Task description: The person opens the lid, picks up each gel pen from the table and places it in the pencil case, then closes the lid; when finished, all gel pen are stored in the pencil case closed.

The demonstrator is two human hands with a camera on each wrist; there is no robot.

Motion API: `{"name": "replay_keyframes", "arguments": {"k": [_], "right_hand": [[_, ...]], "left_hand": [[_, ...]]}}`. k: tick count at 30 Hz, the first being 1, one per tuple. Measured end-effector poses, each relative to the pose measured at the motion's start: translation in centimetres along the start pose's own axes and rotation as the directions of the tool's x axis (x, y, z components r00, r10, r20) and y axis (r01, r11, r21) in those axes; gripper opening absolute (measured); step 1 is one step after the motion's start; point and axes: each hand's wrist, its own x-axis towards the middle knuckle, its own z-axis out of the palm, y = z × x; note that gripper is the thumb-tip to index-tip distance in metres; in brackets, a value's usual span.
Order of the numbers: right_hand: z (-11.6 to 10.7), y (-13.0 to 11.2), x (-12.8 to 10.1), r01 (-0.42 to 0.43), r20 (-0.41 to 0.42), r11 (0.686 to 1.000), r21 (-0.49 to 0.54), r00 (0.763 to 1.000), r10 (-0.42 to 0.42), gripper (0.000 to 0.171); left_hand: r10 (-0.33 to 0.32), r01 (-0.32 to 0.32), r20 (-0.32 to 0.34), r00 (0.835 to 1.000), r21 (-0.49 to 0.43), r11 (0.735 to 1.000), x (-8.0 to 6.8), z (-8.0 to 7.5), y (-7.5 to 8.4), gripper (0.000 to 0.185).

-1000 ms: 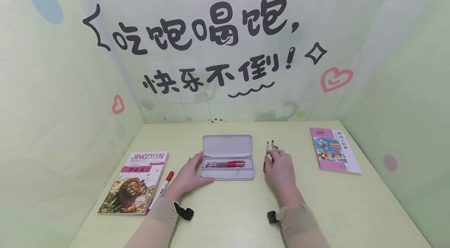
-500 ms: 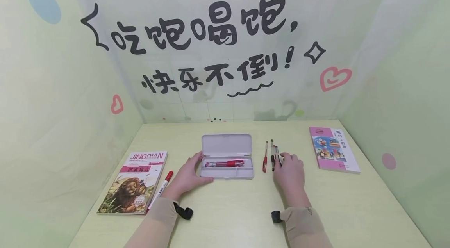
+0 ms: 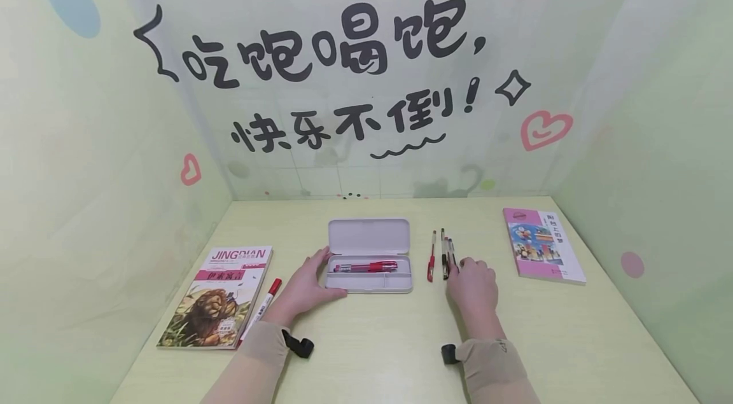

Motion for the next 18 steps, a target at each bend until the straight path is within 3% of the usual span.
{"name": "replay_keyframes", "arguments": {"k": [18], "right_hand": [[0.14, -0.31, 0.22, -0.02, 0.026, 0.999, 0.036, 0.999, 0.019, 0.038]], "left_hand": [[0.02, -0.02, -0.001, 1.0, 0.006, 1.0, 0.03, 0.1, -0.28, 0.12]]}}
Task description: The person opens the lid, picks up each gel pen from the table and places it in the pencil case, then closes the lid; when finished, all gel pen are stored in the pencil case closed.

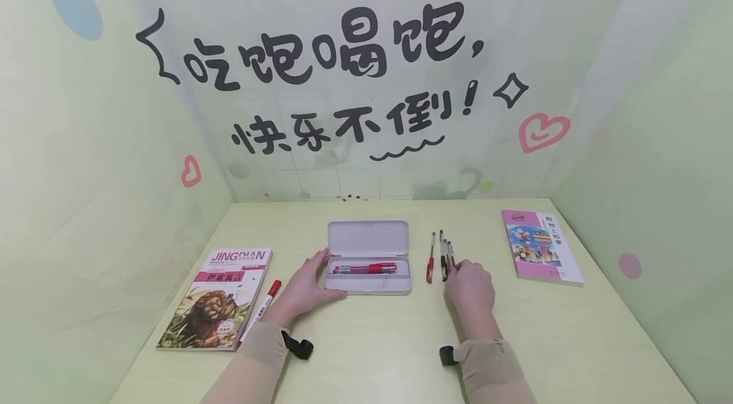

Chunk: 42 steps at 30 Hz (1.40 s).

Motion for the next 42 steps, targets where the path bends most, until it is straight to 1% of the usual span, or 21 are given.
{"name": "replay_keyframes", "arguments": {"k": [4, 12, 19, 23, 25, 28, 32, 34, 39, 42], "right_hand": [[0.0, 0.1, 0.0, -0.004, 0.002, 1.0, -0.006, 1.0, 0.004, 0.039], [-0.1, 0.2, -0.1, 0.018, -0.035, 1.0, -0.021, 0.999, -0.019, 0.039], [0.0, 0.2, -0.1, 0.026, -0.038, 0.999, -0.021, 0.999, -0.027, 0.04], [0.0, 0.1, -0.3, 0.032, -0.055, 0.999, -0.019, 0.998, -0.033, 0.04], [0.0, 0.0, -0.4, 0.044, -0.072, 0.999, -0.015, 0.996, -0.045, 0.04], [0.0, -0.5, -0.6, 0.086, -0.106, 0.996, 0.011, 0.991, -0.085, 0.039], [0.5, -2.0, -0.9, 0.169, -0.158, 0.985, 0.042, 0.974, -0.161, 0.036], [0.9, -2.8, -1.0, 0.225, -0.188, 0.973, 0.044, 0.959, -0.213, 0.031], [2.3, -4.7, -1.2, 0.383, -0.226, 0.924, 0.011, 0.901, -0.371, 0.021], [3.0, -5.9, -1.4, 0.445, -0.221, 0.895, -0.035, 0.87, -0.441, 0.018]], "left_hand": [[-0.007, 0.007, 0.005, 1.0, -0.004, 1.0, 0.0, 0.1, 0.0, 0.12], [-0.004, 0.004, 0.001, 1.0, -0.001, 1.0, 0.0, 0.0, 0.0, 0.121], [-0.015, 0.015, 0.004, 1.0, 0.002, 1.0, 0.0, 0.0, -0.1, 0.122], [-0.012, 0.012, 0.0, 1.0, -0.002, 1.0, 0.0, 0.1, -0.1, 0.122], [-0.012, 0.012, -0.001, 1.0, -0.005, 1.0, 0.0, 0.1, -0.1, 0.121], [-0.008, 0.008, 0.0, 1.0, -0.009, 1.0, 0.1, 0.1, 0.0, 0.12], [-0.001, 0.001, -0.003, 1.0, -0.009, 1.0, 0.1, 0.0, 0.1, 0.12], [-0.001, 0.001, -0.005, 1.0, -0.006, 1.0, 0.1, 0.0, 0.1, 0.12], [-0.003, 0.003, -0.004, 1.0, -0.007, 1.0, 0.0, -0.1, 0.1, 0.119], [-0.002, 0.002, -0.005, 1.0, -0.011, 1.0, 0.0, 0.0, 0.1, 0.119]]}}
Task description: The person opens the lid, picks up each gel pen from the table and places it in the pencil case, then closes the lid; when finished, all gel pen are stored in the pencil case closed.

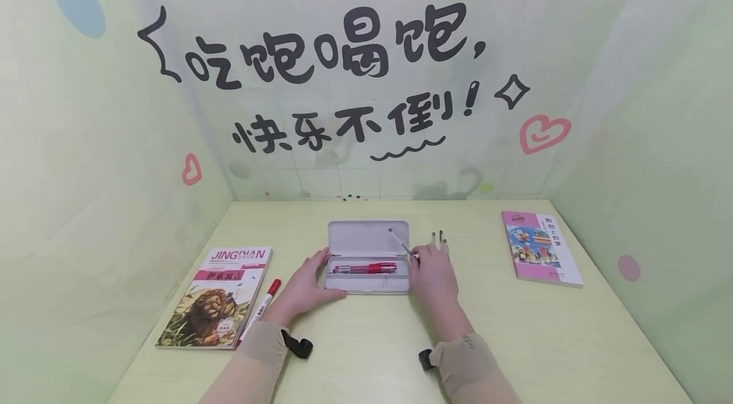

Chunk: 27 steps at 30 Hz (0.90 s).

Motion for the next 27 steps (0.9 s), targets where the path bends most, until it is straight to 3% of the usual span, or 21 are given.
{"name": "replay_keyframes", "arguments": {"k": [7, 14, 27], "right_hand": [[1.7, -2.7, 0.4, 0.175, 0.011, 0.98, -0.091, 0.985, -0.175, 0.014], [2.9, -4.6, 1.0, 0.278, 0.032, 0.948, -0.152, 0.96, -0.277, 0.011], [4.0, -6.7, 1.7, 0.304, 0.185, 0.926, -0.222, 0.946, -0.266, 0.011]], "left_hand": [[-0.009, 0.009, 0.008, 1.0, 0.005, 1.0, 0.1, 0.3, -0.1, 0.121], [-0.019, 0.019, 0.001, 1.0, 0.007, 1.0, 0.1, 0.2, 0.0, 0.123], [-0.007, 0.007, -0.004, 1.0, -0.008, 1.0, 0.2, 0.3, -0.6, 0.122]]}}
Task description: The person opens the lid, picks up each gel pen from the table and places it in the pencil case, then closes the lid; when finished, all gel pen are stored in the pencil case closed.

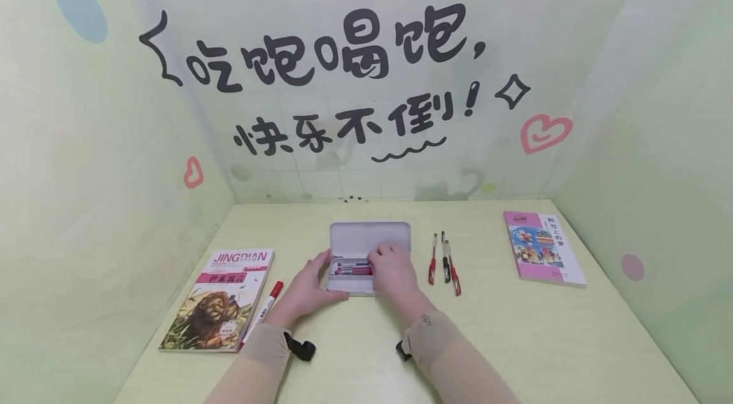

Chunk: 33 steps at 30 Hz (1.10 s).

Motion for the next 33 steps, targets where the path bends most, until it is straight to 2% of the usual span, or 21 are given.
{"name": "replay_keyframes", "arguments": {"k": [6, 12, 17, 25, 33], "right_hand": [[0.4, -0.3, 0.1, 0.004, 0.015, 1.0, 0.003, 1.0, -0.004, 0.01], [0.6, -0.4, 0.0, 0.011, -0.011, 1.0, -0.005, 1.0, -0.011, 0.012], [0.9, -0.1, -0.2, 0.004, -0.025, 0.999, 0.037, 1.0, -0.004, 0.014], [0.4, 0.8, -0.7, -0.096, -0.04, 0.975, 0.203, 0.994, 0.106, 0.018], [-0.2, 4.0, -2.4, -0.219, -0.088, 0.935, 0.277, 0.964, 0.252, 0.025]], "left_hand": [[0.013, -0.013, 0.0, 1.0, -0.007, 1.0, 0.0, 0.0, -0.2, 0.121], [0.006, -0.006, -0.001, 1.0, -0.001, 1.0, -0.1, 0.0, -0.1, 0.122], [0.009, -0.009, 0.004, 1.0, -0.006, 1.0, -0.2, -0.1, 0.1, 0.121], [0.005, -0.005, 0.004, 1.0, 0.0, 1.0, -0.4, -0.2, 0.5, 0.121], [0.032, -0.032, -0.003, 0.999, 0.014, 0.999, 0.0, -0.2, 0.4, 0.12]]}}
